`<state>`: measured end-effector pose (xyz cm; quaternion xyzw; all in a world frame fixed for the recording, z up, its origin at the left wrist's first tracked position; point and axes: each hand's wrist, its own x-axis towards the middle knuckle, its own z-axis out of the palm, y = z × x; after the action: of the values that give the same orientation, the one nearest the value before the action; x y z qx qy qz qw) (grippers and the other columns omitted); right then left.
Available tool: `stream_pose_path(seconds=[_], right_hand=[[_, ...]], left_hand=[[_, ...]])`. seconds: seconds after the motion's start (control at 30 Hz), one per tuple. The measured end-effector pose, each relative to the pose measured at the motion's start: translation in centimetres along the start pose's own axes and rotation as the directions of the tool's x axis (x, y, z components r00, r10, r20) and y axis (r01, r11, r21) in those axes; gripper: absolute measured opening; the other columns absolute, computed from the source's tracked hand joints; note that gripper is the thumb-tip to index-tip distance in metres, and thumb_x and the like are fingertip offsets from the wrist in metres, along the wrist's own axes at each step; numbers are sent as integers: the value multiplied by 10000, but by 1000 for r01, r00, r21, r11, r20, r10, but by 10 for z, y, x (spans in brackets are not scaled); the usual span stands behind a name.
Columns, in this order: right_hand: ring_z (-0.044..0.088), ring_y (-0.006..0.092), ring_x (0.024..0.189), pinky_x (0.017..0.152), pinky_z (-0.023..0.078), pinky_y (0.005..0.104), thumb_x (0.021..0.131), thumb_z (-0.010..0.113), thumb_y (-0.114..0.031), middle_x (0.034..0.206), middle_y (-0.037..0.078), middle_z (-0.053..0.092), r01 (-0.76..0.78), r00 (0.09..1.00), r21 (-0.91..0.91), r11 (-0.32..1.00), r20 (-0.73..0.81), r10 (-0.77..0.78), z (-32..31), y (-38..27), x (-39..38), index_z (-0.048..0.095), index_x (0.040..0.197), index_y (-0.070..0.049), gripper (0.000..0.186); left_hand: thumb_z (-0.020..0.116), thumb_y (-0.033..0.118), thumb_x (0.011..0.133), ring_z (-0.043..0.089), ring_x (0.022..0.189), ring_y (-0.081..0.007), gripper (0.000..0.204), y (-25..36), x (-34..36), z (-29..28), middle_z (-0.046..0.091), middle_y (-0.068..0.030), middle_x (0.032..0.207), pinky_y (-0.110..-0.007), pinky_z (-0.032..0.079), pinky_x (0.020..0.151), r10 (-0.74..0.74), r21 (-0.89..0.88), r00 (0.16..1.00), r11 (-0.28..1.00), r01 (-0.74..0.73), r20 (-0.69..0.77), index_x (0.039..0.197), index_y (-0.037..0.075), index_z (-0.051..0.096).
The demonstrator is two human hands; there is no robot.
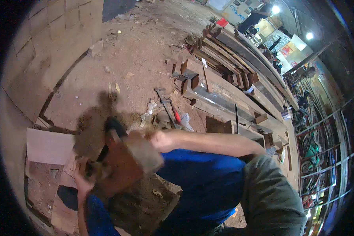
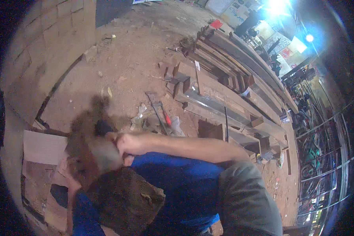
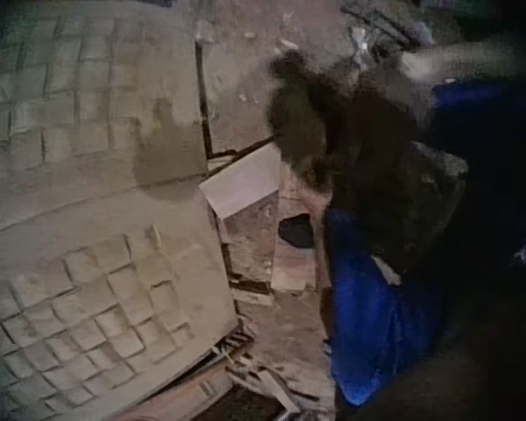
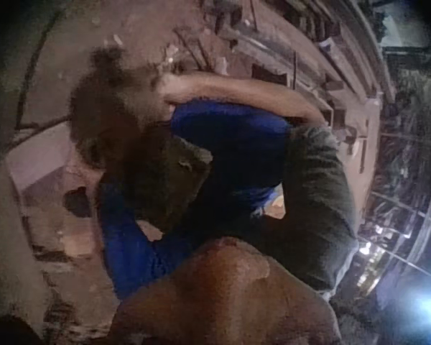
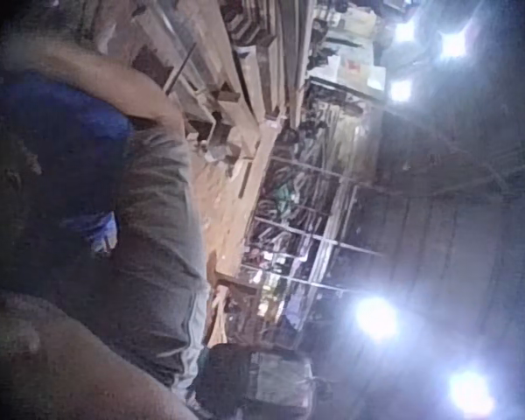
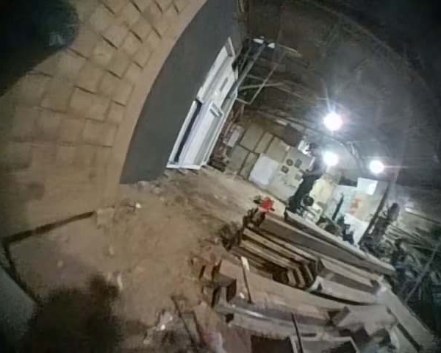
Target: The person uses a chisel and a wooden mallet to carve out pieces of a wooden block. They hold the chisel against the wood and strike it with the mallet while sitting near wood shavings.
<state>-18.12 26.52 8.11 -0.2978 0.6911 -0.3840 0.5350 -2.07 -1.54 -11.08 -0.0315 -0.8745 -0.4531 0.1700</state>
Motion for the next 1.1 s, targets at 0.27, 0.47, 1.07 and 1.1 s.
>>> stream_pose_path(seconds=[0.27, 0.47, 1.07, 1.1], right_hand=[[491, 222, 620, 592, 403, 381, 666, 573, -147, 642, 132, 548, 405, 910, -252, 879, 205, -360, -1, -9, 3, 577, 786, 46, 227], [435, 145, 576, 521, 361, 354, 648, 555, -173, 600, 71, 439, 295, 944, -203, 934, 210, -253, -8, 12, 7, 520, 757, 45, 246], [395, 102, 475, 424, 296, 289, 595, 536, -143, 540, 14, 435, 99, 972, 5, 995, 215, -98, -6, 5, 0, 529, 745, 49, 244], [395, 98, 475, 423, 295, 287, 594, 537, -142, 537, 11, 433, 100, 978, -11, 995, 185, -96, -4, 4, 0, 532, 744, 45, 239]], left_hand=[[609, 33, 673, 555, 1001, -377, 410, -8, -10, 9, 581, -190, 1036, -410, 452, 887, -61, -84, 994, 995, 54, -85, 1080, -4, 572], [612, 65, 662, 536, 1009, -402, 425, -2, -3, 7, 580, -197, 1035, -427, 435, 907, 9, 83, 999, 997, -4, -53, 1081, 4, 577], [613, 12, 593, 518, 1017, -400, 480, -3, -4, 5, 572, -190, 1041, -455, 437, 898, -31, -21, 999, 999, 30, -32, 1070, 11, 569], [614, 12, 593, 517, 1020, -399, 481, -9, -7, 7, 573, -190, 1045, -455, 436, 899, -64, -61, 997, 996, 62, -37, 1073, 8, 569]])
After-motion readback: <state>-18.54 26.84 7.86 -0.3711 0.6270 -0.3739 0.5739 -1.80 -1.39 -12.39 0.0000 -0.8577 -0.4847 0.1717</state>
